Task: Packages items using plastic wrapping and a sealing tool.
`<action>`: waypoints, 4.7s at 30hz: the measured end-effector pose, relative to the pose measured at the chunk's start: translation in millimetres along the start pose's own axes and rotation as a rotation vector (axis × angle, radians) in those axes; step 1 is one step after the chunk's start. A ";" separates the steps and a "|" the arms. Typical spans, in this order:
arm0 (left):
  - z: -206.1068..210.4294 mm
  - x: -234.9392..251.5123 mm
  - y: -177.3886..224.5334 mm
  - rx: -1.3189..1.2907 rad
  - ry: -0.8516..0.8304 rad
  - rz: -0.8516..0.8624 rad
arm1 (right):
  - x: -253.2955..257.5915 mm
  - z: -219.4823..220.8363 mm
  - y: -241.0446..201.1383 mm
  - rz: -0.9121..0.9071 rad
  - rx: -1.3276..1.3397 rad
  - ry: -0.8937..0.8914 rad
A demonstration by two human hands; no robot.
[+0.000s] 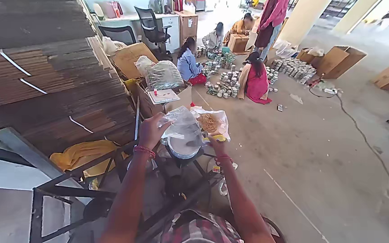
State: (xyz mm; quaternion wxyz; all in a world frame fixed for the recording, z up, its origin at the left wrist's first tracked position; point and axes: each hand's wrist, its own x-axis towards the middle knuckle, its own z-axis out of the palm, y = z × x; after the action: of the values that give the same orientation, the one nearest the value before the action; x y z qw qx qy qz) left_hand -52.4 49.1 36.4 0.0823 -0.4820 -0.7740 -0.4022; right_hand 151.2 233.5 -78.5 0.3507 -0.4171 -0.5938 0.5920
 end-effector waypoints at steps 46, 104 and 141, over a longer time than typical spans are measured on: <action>-10.6 -28.2 1.2 -0.075 0.138 -0.053 | 1.9 2.3 -12.0 -0.063 -0.117 -0.193; -8.8 18.7 -2.8 0.004 -0.010 0.014 | 10.5 11.9 22.8 0.021 0.109 0.040; -40.5 -27.9 7.4 -0.199 0.381 -0.044 | 0.8 12.8 12.0 0.023 0.073 -0.182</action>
State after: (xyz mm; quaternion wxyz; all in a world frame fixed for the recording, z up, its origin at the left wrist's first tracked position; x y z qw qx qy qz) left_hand -42.3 3.3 52.9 0.1703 -0.3857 -0.7113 -0.5624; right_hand 140.2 228.4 -91.2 0.3032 -0.3554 -0.5965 0.6527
